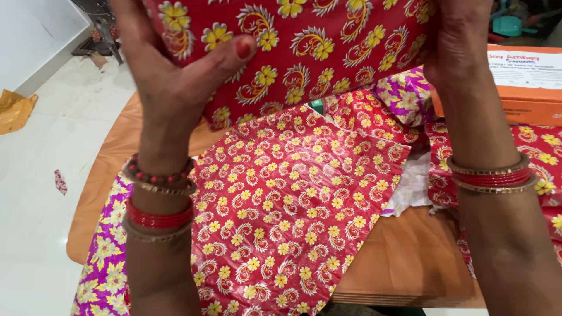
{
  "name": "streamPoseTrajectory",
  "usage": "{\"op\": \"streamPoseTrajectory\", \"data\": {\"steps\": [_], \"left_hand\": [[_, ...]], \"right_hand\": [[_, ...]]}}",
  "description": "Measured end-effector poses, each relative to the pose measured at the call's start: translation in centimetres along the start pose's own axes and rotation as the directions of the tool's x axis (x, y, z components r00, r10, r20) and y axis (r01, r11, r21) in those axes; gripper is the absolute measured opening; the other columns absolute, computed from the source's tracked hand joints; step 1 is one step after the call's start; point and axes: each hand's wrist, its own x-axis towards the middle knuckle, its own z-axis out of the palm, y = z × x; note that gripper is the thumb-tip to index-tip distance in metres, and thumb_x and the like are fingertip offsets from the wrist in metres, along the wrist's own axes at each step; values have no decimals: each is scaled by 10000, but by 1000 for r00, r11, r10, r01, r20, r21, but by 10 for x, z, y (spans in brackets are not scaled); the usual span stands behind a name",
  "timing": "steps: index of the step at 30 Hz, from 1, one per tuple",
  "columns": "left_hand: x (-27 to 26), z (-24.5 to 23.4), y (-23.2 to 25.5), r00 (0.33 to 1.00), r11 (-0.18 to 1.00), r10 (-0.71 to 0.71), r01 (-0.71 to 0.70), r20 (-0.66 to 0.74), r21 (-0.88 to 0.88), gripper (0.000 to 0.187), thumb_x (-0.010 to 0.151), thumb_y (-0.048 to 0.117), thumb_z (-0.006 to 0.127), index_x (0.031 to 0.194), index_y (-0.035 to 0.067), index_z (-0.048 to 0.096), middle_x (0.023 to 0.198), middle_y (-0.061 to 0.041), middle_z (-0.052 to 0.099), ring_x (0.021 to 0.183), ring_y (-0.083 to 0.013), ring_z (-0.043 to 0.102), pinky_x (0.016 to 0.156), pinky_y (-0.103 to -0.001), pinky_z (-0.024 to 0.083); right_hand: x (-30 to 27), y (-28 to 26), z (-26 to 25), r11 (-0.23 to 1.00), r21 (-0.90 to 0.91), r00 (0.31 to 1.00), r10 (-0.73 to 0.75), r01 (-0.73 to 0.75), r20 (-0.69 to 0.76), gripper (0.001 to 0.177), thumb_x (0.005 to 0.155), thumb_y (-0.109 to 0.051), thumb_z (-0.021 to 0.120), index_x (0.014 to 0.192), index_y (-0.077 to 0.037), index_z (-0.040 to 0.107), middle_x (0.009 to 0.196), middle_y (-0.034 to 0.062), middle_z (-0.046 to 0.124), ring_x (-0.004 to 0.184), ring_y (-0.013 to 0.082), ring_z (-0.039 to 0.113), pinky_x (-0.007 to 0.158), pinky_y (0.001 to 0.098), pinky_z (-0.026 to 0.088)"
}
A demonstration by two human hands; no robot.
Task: The person wraps several rectangular boxes using red floral wrapping paper and white tissue paper. They fold the paper around each box, tuck the edges, and place the wrapped items on the table. The person handles multiple boxes one at a time, including a white box and an orange box.
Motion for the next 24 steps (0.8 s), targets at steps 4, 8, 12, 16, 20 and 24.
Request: {"op": "streamPoseTrajectory", "data": {"steps": [4,8,12,16,20,24], "left_hand": [[1,-15,25,985,971,-155,166,78,-171,666,937,118,890,1402,80,415,1219,-68,659,1107,-184,732,1011,-333,644],[-5,-27,26,969,936,-207,236,133,-261,513,876,-10,834,1286,14,527,1150,-105,720,996,-207,761,912,-351,664],[-16,-46,6,954,880,-274,299,121,-369,489,855,-53,812,1281,-22,574,1138,-138,736,941,-224,769,885,-380,672],[-35,-76,-15,926,792,-374,347,52,-503,475,867,-79,772,1290,-47,558,1145,-174,737,929,-248,768,866,-419,673],[-65,-108,-27,878,783,-467,355,-105,-511,537,854,-98,734,1351,-60,533,1184,-185,733,1000,-265,765,928,-439,666],[-96,-145,-35,759,676,-609,344,-231,-651,545,813,-98,685,1335,-85,526,1139,-208,728,958,-308,763,887,-464,656]], "right_hand": [[-8,16,4,999,36,1000,-4,4,-14,168,1134,-187,761,1084,-97,628,1027,-21,656,978,100,645,905,300,522],[-15,21,11,1000,11,999,-8,7,53,203,1152,-236,751,1206,-77,637,1143,-9,692,1063,102,676,949,298,529],[-21,33,36,1000,-20,995,-1,3,100,265,1157,-248,729,1290,-65,591,1224,24,679,1125,132,681,1035,320,559],[-20,50,79,984,-62,983,169,-164,72,346,1103,-300,750,1306,-72,585,1275,55,714,1134,152,736,1057,358,633],[-4,83,117,934,-57,929,356,-351,103,370,1131,-309,739,1343,-44,594,1322,103,718,1162,184,731,1074,385,620],[21,129,147,824,-34,809,563,-566,167,401,1063,-353,664,1335,-61,617,1315,86,721,1176,185,724,1082,404,601]]}}
